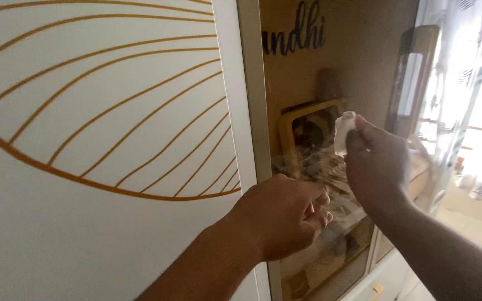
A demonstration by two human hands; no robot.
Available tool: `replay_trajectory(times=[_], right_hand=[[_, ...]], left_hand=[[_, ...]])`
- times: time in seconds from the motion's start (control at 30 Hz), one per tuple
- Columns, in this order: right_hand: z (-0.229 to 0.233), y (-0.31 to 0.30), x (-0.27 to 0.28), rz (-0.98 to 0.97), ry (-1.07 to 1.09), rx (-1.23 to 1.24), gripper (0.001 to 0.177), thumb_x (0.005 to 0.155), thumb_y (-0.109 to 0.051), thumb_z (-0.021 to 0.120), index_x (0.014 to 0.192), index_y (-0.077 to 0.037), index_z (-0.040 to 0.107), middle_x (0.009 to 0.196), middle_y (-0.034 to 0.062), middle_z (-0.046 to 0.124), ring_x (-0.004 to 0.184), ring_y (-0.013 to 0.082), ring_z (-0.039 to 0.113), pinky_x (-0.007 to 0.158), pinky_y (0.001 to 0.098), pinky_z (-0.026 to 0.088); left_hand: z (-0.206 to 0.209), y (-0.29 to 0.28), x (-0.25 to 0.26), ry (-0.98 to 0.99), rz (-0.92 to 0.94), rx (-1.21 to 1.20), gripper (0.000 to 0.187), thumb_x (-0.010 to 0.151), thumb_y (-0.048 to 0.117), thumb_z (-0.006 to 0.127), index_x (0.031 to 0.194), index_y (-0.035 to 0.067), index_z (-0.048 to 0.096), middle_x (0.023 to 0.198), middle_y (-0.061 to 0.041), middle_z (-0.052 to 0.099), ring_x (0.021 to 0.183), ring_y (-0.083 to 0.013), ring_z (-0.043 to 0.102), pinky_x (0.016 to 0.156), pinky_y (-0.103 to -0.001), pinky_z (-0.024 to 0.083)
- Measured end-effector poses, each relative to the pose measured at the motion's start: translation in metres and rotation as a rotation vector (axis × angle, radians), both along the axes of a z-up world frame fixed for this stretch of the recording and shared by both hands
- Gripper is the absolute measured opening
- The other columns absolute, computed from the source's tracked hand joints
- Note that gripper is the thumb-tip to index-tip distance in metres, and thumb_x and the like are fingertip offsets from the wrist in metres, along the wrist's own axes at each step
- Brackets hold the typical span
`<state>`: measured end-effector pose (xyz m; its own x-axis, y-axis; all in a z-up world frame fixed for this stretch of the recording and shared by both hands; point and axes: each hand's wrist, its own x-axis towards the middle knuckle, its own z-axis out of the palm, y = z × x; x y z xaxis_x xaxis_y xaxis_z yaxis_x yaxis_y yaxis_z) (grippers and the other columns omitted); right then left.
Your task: The person wipes the exterior of a white wardrobe with a white tissue, moving from the side edge to the door panels and handles. The camera follows the hands as they clean different sections of the wardrobe surface.
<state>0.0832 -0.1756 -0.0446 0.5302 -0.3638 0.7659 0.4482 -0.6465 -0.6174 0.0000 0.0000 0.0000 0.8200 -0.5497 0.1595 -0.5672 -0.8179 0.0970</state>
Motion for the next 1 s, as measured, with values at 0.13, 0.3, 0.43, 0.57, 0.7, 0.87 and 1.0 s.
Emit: replay_trajectory(times=[0.13,0.3,0.43,0.57,0.7,0.87,1.0], right_hand=[[-0.008,0.016,0.011,-0.014,-0.006,-0.073,0.035,0.102,-0.022,0.065,0.134,-0.009,0.072,0.099,0.0124,0.062,0.081,0.0219,0.054,0.070,0.0370,0.045],[-0.020,0.032,0.015,0.019,-0.237,-0.001,0.019,0.100,-0.008,0.073,0.114,0.004,0.076,0.106,0.0185,0.073,0.085,0.0237,0.068,0.072,0.0335,0.055],[-0.021,0.029,0.028,0.157,-0.236,0.114,0.021,0.102,-0.009,0.074,0.113,0.009,0.071,0.103,0.0219,0.067,0.081,0.0238,0.067,0.068,0.0321,0.056],[-0.005,0.036,0.007,0.211,-0.142,0.175,0.024,0.104,-0.005,0.069,0.120,0.009,0.057,0.104,0.0213,0.067,0.088,0.0281,0.071,0.073,0.0353,0.059],[0.000,0.040,-0.003,0.173,-0.036,0.202,0.028,0.104,-0.012,0.067,0.126,0.005,0.061,0.108,0.0176,0.068,0.090,0.0244,0.069,0.077,0.0370,0.056],[-0.007,0.052,-0.010,0.189,-0.107,0.095,0.026,0.103,-0.012,0.069,0.120,0.006,0.062,0.107,0.0216,0.069,0.089,0.0280,0.071,0.075,0.0367,0.061],[-0.014,0.069,-0.022,0.285,-0.098,0.109,0.028,0.093,-0.005,0.074,0.118,0.001,0.064,0.101,0.0156,0.073,0.083,0.0215,0.075,0.063,0.0268,0.064]], left_hand=[[0.002,0.002,-0.001,0.000,0.112,-0.011,0.019,0.093,0.032,0.061,0.104,0.022,0.073,0.096,0.000,0.077,0.081,-0.0228,0.072,0.071,-0.040,0.055],[0.006,0.008,-0.005,0.041,0.167,0.019,0.028,0.097,0.033,0.050,0.111,0.019,0.070,0.103,-0.003,0.076,0.089,-0.0248,0.073,0.076,-0.043,0.056],[0.004,0.019,-0.008,0.065,0.156,0.003,0.029,0.098,0.034,0.054,0.118,0.020,0.070,0.101,-0.005,0.076,0.086,-0.0235,0.073,0.074,-0.042,0.057],[0.003,0.028,-0.011,0.011,0.151,-0.049,0.024,0.091,0.030,0.058,0.108,0.023,0.073,0.100,-0.001,0.078,0.083,-0.0230,0.074,0.073,-0.039,0.057],[0.003,0.032,-0.014,0.022,0.158,-0.084,0.022,0.091,0.028,0.057,0.104,0.022,0.073,0.096,-0.001,0.077,0.074,-0.0224,0.071,0.067,-0.039,0.057],[0.006,0.033,-0.011,-0.121,0.032,-0.133,0.026,0.092,0.026,0.059,0.110,0.016,0.075,0.085,-0.006,0.077,0.065,-0.0221,0.072,0.058,-0.038,0.055],[0.012,0.033,-0.016,-0.223,0.026,-0.141,0.017,0.094,0.024,0.061,0.088,0.012,0.071,0.075,-0.006,0.074,0.057,-0.0238,0.066,0.056,-0.041,0.051]])
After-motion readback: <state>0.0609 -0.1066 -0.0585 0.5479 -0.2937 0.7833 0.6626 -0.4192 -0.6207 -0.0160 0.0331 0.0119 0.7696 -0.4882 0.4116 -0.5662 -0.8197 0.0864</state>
